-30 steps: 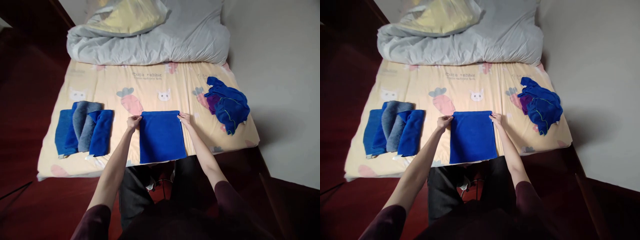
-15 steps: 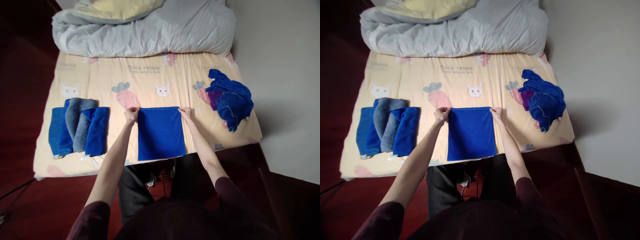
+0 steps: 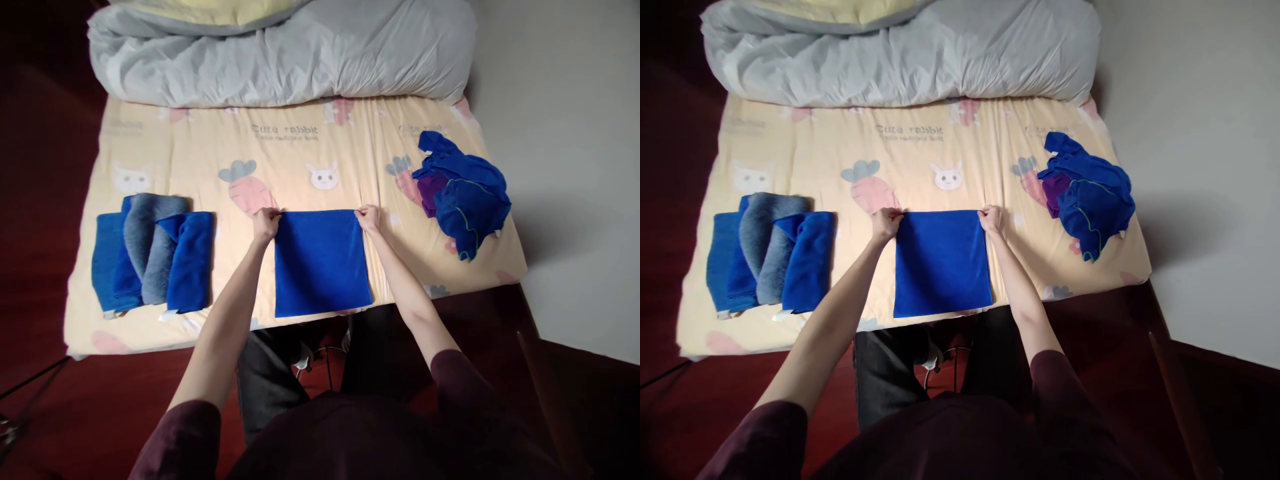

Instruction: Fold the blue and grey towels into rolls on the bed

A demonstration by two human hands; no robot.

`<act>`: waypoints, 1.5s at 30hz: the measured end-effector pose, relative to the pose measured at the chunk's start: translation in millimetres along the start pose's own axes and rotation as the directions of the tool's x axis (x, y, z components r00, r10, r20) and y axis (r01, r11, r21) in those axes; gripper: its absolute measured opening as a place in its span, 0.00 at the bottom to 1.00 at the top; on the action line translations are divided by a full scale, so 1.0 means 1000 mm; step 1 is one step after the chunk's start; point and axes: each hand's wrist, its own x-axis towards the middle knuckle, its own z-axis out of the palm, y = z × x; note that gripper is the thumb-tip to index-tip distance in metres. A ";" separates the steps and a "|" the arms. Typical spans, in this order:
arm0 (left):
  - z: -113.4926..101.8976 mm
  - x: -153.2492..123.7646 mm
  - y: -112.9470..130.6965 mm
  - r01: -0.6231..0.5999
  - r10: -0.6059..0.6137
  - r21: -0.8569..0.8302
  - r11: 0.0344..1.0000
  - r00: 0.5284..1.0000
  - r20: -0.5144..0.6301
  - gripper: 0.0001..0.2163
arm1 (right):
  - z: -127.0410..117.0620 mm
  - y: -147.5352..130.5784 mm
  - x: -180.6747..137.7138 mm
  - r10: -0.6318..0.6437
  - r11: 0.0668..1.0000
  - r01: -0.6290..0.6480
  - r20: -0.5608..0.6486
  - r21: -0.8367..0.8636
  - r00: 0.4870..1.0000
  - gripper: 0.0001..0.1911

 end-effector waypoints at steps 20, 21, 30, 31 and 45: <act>0.009 -0.017 0.030 -0.289 0.330 0.308 0.907 0.940 -0.089 0.24 | 0.053 -0.073 -0.053 -0.500 0.820 0.495 0.063 -0.287 0.864 0.26; 0.016 -0.027 0.028 -0.351 0.372 0.286 0.892 0.928 -0.022 0.26 | 0.058 -0.072 -0.066 -0.552 0.768 0.573 0.157 -0.286 0.819 0.28; 0.033 -0.034 0.004 -0.301 0.301 0.171 0.938 0.953 0.024 0.37 | 0.048 -0.043 -0.062 -0.400 0.802 0.443 0.190 -0.402 0.897 0.36; 0.038 -0.041 0.011 -0.297 0.299 0.167 0.940 0.954 0.013 0.36 | 0.050 -0.048 -0.070 -0.418 0.797 0.459 0.190 -0.392 0.888 0.36; 0.038 -0.210 0.027 -0.271 0.259 0.132 0.954 0.961 0.099 0.34 | 0.002 -0.013 -0.214 -0.405 0.800 0.447 0.190 -0.399 0.894 0.34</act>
